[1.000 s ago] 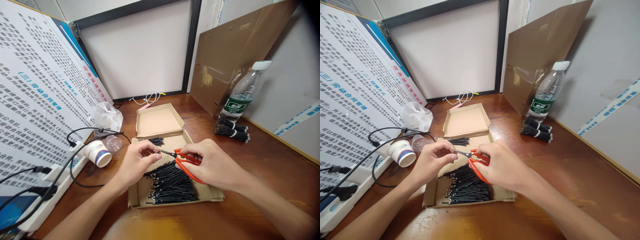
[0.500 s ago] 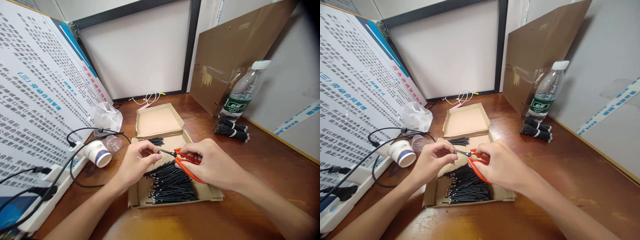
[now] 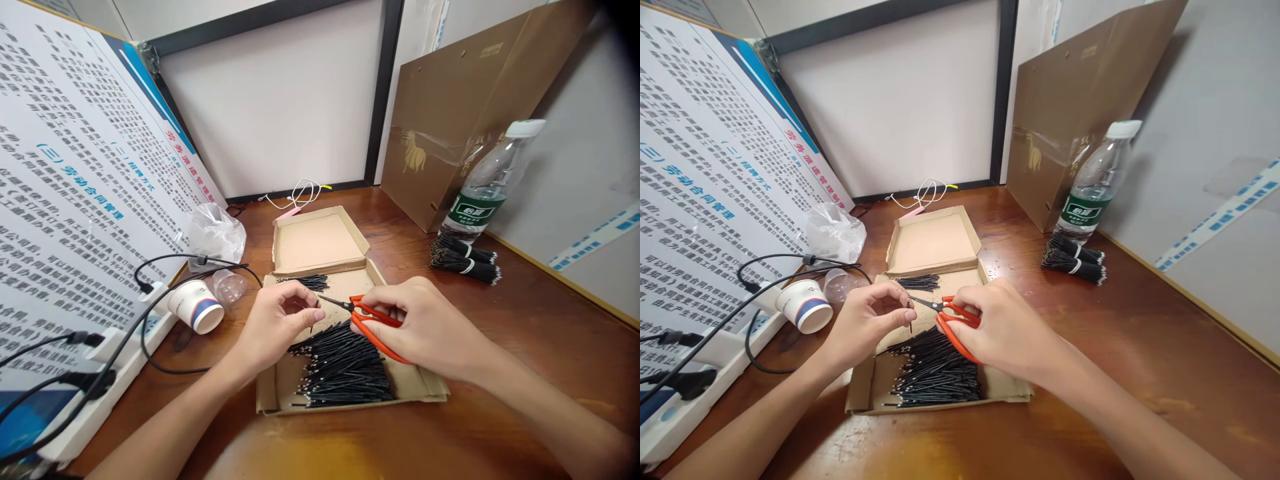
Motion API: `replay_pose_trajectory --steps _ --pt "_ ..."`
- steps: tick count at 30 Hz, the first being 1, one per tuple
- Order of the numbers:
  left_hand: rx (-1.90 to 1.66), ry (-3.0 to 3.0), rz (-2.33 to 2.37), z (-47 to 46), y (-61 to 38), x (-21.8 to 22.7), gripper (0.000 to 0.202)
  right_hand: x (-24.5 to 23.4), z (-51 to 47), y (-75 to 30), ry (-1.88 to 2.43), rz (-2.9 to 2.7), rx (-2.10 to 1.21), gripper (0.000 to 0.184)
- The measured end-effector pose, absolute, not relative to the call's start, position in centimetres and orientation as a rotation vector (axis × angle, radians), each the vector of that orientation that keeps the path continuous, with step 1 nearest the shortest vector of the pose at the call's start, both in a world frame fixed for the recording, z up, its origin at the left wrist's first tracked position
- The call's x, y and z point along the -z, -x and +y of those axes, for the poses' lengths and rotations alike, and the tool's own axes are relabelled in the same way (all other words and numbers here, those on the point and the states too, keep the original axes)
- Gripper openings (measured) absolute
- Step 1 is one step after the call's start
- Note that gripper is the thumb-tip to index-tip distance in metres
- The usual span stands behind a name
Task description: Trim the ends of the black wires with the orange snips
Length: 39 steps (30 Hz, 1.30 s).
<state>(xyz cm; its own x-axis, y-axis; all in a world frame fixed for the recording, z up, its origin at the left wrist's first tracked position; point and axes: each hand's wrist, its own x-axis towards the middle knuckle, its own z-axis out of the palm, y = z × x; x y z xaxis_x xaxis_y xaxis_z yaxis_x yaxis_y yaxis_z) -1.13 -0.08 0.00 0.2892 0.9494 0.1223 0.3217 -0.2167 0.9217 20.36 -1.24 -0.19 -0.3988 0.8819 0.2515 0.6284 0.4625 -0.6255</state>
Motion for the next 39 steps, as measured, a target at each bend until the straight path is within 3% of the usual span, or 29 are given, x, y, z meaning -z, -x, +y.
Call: replay_pose_trajectory --steps 39 --pt "-0.935 -1.835 1.195 0.0 1.3 0.01 0.011 0.11 -1.19 -20.47 1.259 -2.136 -0.644 0.025"
